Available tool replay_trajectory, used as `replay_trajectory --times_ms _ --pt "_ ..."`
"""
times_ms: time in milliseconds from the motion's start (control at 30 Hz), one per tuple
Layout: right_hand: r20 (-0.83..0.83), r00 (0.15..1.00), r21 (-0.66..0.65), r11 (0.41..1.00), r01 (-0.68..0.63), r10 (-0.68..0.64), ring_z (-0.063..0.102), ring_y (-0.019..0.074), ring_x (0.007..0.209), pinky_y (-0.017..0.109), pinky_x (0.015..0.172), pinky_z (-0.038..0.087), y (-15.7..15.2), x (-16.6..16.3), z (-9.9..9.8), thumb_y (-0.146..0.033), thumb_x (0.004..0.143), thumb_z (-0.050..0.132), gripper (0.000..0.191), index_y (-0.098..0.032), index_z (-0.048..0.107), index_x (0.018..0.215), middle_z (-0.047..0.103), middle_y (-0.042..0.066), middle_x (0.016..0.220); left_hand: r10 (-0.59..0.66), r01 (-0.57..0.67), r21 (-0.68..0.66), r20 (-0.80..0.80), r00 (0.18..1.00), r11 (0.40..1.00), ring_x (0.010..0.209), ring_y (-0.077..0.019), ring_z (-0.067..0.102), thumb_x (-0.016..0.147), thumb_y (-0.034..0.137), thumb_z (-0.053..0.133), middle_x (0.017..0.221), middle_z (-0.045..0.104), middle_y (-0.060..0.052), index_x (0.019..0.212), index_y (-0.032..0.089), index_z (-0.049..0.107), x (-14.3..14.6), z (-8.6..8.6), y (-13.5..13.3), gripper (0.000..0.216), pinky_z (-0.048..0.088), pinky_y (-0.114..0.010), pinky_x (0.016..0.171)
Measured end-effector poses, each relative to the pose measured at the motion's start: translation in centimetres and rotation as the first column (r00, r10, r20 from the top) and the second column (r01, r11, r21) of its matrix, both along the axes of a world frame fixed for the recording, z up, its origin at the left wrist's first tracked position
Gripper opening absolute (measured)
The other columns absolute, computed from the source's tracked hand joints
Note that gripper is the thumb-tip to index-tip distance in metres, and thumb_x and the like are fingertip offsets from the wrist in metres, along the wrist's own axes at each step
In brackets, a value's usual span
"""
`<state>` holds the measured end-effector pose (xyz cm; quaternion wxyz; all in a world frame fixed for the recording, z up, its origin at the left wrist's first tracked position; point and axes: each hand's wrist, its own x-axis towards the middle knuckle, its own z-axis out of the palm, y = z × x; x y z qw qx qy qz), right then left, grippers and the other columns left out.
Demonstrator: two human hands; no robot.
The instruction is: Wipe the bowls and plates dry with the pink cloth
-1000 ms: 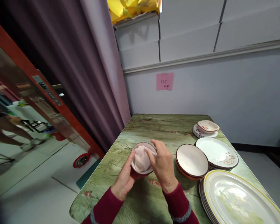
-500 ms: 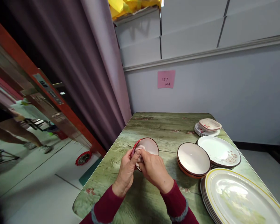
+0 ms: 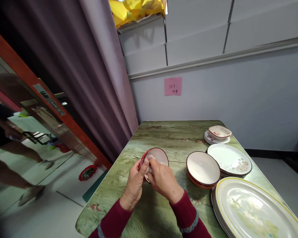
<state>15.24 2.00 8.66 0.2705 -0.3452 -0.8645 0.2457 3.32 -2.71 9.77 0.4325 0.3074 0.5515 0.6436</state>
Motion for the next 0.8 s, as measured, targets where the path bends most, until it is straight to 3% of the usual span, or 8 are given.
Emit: replay_trajectory --times_ms 133,233,333,433,500,600,700,800 --pt "-0.280 0.947 -0.067 0.981 -0.181 0.155 0.057 0.0130 0.066 0.022 0.060 0.038 0.0 0.1 0.9 -0.024 0.094 0.053 0.013 -0.020 0.064 0.099 0.065 -0.002 0.077 -0.056 0.059 -0.025 0.111 0.992 0.998 0.068 -0.0154 0.062 0.074 0.064 0.074 0.079 0.069 -0.004 0.103 0.014 0.070 -0.3 0.6 0.2 0.058 0.047 -0.024 0.061" --pt "-0.321 0.947 0.146 0.989 0.016 0.032 0.059 0.0162 0.080 0.025 0.072 0.042 0.2 -0.1 1.2 -0.020 0.094 0.054 0.015 -0.021 0.068 0.100 0.069 0.002 0.090 -0.115 0.129 -0.068 0.182 0.977 0.989 0.071 -0.0193 0.064 0.078 0.068 0.067 0.084 0.072 -0.006 0.116 0.019 0.070 -0.4 0.8 0.2 0.062 0.046 -0.026 0.058" --pt "-0.205 0.967 0.413 0.882 0.227 -0.153 0.057 0.0201 0.089 0.031 0.079 0.039 0.6 0.0 0.7 -0.018 0.097 0.053 0.018 -0.022 0.070 0.094 0.071 0.006 0.102 -0.162 0.177 -0.099 0.144 0.976 0.979 0.071 -0.0200 0.063 0.077 0.062 0.071 0.083 0.073 -0.006 0.103 0.017 0.074 -0.5 0.6 -0.2 0.053 0.045 -0.026 0.059" --pt "-0.086 0.953 0.493 0.819 0.294 -0.291 0.056 0.0205 0.086 0.032 0.076 0.037 0.8 0.0 0.3 -0.018 0.096 0.056 0.015 -0.023 0.070 0.090 0.070 0.006 0.102 -0.153 0.163 -0.119 0.094 0.984 0.979 0.069 -0.0188 0.062 0.073 0.056 0.078 0.079 0.071 -0.006 0.096 0.014 0.073 -0.7 0.6 -0.5 0.048 0.045 -0.026 0.060" --pt "-0.008 0.935 0.467 0.826 0.316 -0.353 0.056 0.0211 0.084 0.032 0.073 0.037 0.6 -0.1 0.2 -0.019 0.095 0.058 0.013 -0.023 0.070 0.093 0.069 0.006 0.097 -0.105 0.110 -0.088 0.051 0.993 0.990 0.072 -0.0191 0.064 0.071 0.053 0.080 0.081 0.071 -0.005 0.100 0.014 0.071 -1.0 0.9 -0.5 0.050 0.047 -0.027 0.064" --pt "0.115 0.931 0.376 0.883 0.281 -0.345 0.059 0.0216 0.081 0.031 0.068 0.036 -0.3 -0.7 0.4 -0.017 0.095 0.057 0.014 -0.021 0.070 0.097 0.068 0.007 0.090 -0.037 0.039 0.036 -0.046 0.998 0.999 0.080 -0.0195 0.066 0.069 0.046 0.084 0.088 0.072 -0.005 0.100 0.014 0.070 -1.3 1.5 -0.4 0.047 0.050 -0.027 0.073" --pt "0.127 0.974 0.213 0.965 0.156 -0.185 0.061 0.0200 0.076 0.029 0.063 0.035 -1.2 -0.8 0.9 -0.018 0.093 0.057 0.014 -0.021 0.070 0.095 0.068 0.006 0.087 0.004 0.005 0.102 -0.089 0.996 0.995 0.079 -0.0177 0.065 0.069 0.045 0.084 0.086 0.071 -0.004 0.092 0.015 0.069 -1.5 1.9 -0.4 0.041 0.050 -0.026 0.075" --pt "-0.084 0.996 -0.022 0.999 -0.032 0.030 0.060 0.0163 0.070 0.026 0.062 0.036 -1.2 0.0 1.6 -0.023 0.089 0.063 0.011 -0.022 0.072 0.094 0.068 0.001 0.081 0.035 -0.029 0.078 -0.078 0.996 0.997 0.069 -0.0145 0.062 0.069 0.050 0.083 0.076 0.067 -0.001 0.085 0.014 0.067 -1.7 1.8 -0.4 0.042 0.048 -0.024 0.067"
